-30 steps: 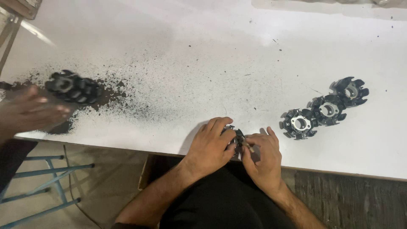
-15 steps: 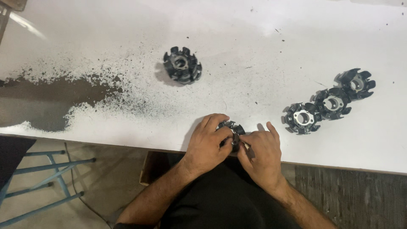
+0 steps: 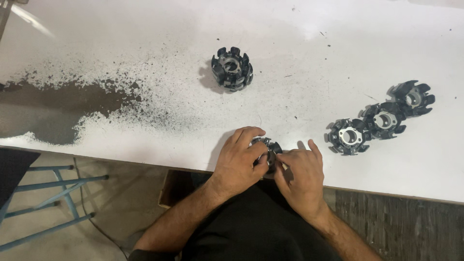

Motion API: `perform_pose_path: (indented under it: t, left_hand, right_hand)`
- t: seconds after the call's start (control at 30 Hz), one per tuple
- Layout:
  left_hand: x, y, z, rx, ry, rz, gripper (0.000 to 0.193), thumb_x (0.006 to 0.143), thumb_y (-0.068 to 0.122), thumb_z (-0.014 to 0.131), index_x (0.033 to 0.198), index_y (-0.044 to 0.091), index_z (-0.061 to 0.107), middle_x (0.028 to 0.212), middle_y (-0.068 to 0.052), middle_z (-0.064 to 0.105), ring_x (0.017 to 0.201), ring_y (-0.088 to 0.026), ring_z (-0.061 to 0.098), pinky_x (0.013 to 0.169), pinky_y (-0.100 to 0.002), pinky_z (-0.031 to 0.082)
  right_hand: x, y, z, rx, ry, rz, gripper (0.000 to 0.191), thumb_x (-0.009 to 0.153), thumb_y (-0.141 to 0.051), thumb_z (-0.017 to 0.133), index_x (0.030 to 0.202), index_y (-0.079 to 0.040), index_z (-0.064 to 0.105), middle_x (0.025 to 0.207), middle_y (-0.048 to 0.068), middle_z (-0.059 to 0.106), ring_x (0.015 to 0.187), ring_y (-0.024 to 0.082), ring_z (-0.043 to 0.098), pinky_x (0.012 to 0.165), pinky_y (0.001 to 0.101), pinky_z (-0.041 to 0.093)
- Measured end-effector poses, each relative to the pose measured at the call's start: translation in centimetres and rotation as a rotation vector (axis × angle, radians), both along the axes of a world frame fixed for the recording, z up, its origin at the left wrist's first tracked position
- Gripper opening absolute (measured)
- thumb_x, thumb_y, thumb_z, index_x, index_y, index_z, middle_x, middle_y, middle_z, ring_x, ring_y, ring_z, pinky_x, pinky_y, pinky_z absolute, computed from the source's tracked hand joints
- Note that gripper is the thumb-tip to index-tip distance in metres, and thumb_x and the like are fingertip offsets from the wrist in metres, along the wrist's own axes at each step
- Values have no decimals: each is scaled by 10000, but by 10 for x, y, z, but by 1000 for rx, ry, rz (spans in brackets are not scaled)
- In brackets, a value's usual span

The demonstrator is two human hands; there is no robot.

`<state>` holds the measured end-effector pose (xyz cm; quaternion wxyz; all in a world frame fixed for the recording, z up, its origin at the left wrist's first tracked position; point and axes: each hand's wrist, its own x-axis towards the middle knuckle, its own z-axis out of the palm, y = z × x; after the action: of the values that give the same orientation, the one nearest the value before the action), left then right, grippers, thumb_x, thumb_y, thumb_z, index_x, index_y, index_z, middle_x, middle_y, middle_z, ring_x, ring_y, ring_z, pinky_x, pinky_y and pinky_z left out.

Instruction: The person picks up small black plastic claw-shaped parts one at a time and presses them onto a central hub to build a wheel-like assembly, then sets the finished assembly on the table and starts the next one. Finished assemblies accumulate in a row on the workbench.

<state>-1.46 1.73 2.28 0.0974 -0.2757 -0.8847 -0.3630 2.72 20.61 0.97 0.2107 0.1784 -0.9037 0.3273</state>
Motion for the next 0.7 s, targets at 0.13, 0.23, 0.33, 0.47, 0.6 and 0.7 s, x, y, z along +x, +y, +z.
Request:
perform_pose_path:
  t: [0.13,0.23,0.33,0.47,0.6,0.7]
  left_hand:
    - [0,3,-1,-18,-13,-32,96,800,120,737,833,51,679,1245,-140,597,1219,-311,566,1004,-479,487]
    - [1,9,-5,13,-6,-4,115,848,129,727,888,41,665,1249,-138,606,1184,-295,583,989,-470,490]
    - [1,13,-11,22,30,49,117,879,104,709,930,25,639,1232,-137,622,1148,-286,600,968,-471,485]
    - [2,16,-20,61,66,92,119,832,75,696,907,19,622,1187,-139,634,1100,-288,607,939,-484,469]
    - [4,16,-25,74,122,109,98,836,64,668,902,18,612,1204,-144,630,1126,-289,609,966,-484,472]
    - [5,15,-28,38,97,116,98,831,78,661,894,19,614,1212,-152,629,1135,-290,610,979,-490,470]
  right_hand:
    - [0,-1,2,12,-73,-7,268,792,-22,780,1029,-66,664,895,55,663,890,234,648,1181,562,367]
    - [0,0,2,-11,-87,-11,252,801,-22,774,1026,-62,666,897,55,670,880,230,654,1177,558,383]
    - [0,1,1,-26,-67,-18,238,821,-27,767,1032,-55,660,922,62,688,894,236,673,1166,557,402]
    - [1,3,0,-73,-54,-27,223,847,-25,763,1041,-50,656,950,72,710,893,237,696,1153,560,443]
    - [3,-1,1,-90,-21,-9,246,840,-20,776,1049,-47,650,986,87,718,958,257,713,1123,542,481]
    - [3,-6,2,-55,7,-18,259,819,-7,786,1041,-48,659,974,94,712,968,276,709,1114,538,491]
